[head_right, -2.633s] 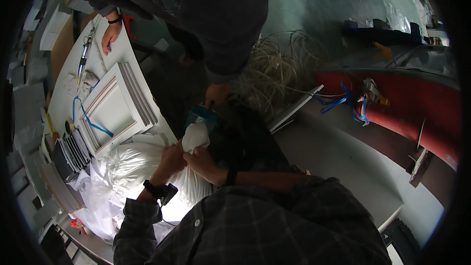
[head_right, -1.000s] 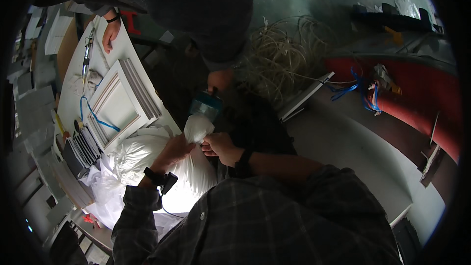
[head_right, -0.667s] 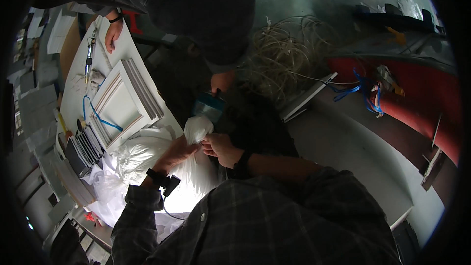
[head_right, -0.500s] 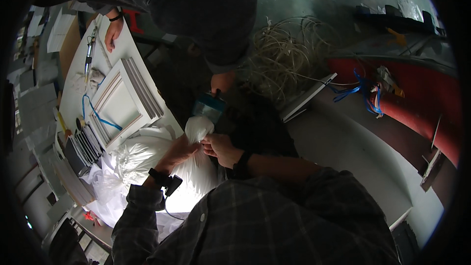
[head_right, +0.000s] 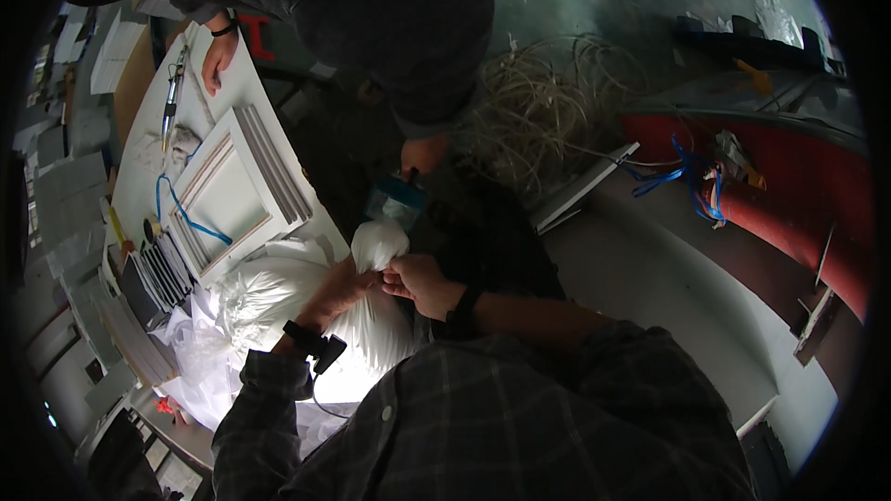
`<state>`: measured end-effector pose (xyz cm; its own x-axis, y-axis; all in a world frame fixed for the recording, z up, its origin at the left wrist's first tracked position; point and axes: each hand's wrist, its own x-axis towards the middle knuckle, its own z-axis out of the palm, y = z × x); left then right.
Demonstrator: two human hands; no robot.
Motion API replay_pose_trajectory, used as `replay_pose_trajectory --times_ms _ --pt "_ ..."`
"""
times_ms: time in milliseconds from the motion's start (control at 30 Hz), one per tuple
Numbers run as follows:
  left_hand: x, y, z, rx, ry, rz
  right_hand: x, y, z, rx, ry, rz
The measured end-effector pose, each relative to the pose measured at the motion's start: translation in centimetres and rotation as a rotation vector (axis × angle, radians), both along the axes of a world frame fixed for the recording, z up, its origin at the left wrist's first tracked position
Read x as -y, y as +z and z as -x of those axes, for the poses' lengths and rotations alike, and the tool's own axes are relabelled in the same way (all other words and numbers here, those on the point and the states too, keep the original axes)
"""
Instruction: The person unties a blue ribbon on a large white plastic bag filled with material. They then use a handheld tape dispenser to apply tape to the top of the bag, securing the opening. Another person assists by holding the bag and handing over the tape dispenser.
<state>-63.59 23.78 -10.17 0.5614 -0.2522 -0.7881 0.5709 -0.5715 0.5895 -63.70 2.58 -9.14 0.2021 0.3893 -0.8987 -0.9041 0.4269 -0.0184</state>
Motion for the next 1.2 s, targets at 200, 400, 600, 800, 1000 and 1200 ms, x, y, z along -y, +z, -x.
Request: replay_pose_trajectory --times_ms 200,400,600,800,1000,1200 --pt "2.0 2.6 -1.6 0.202 -0.222 -0.155 0.9 0.9 -0.5 0.008 0.003 -0.102" --pt "1.7 1.1 -0.9 0.197 -0.307 -0.271 1.7 3.0 -2.2 0.002 0.255 -0.221" --pt "2.0 1.6 0.0 0.441 -0.499 -0.412 -0.3 1.7 -1.7 -0.061 0.223 -0.054" --pt "2.4 2.2 -0.6 0.492 -0.522 -0.390 -1.5 -0.3 -0.5 -0.077 0.008 -0.122" --pt "3.0 3.1 -1.5 0.450 -0.500 -0.337 -1.7 0.4 -0.6 -0.113 -0.056 -0.099" --pt "3.4 3.6 -1.5 0.477 -0.535 -0.367 -0.8 0.6 -1.2 -0.152 -0.008 -0.110"
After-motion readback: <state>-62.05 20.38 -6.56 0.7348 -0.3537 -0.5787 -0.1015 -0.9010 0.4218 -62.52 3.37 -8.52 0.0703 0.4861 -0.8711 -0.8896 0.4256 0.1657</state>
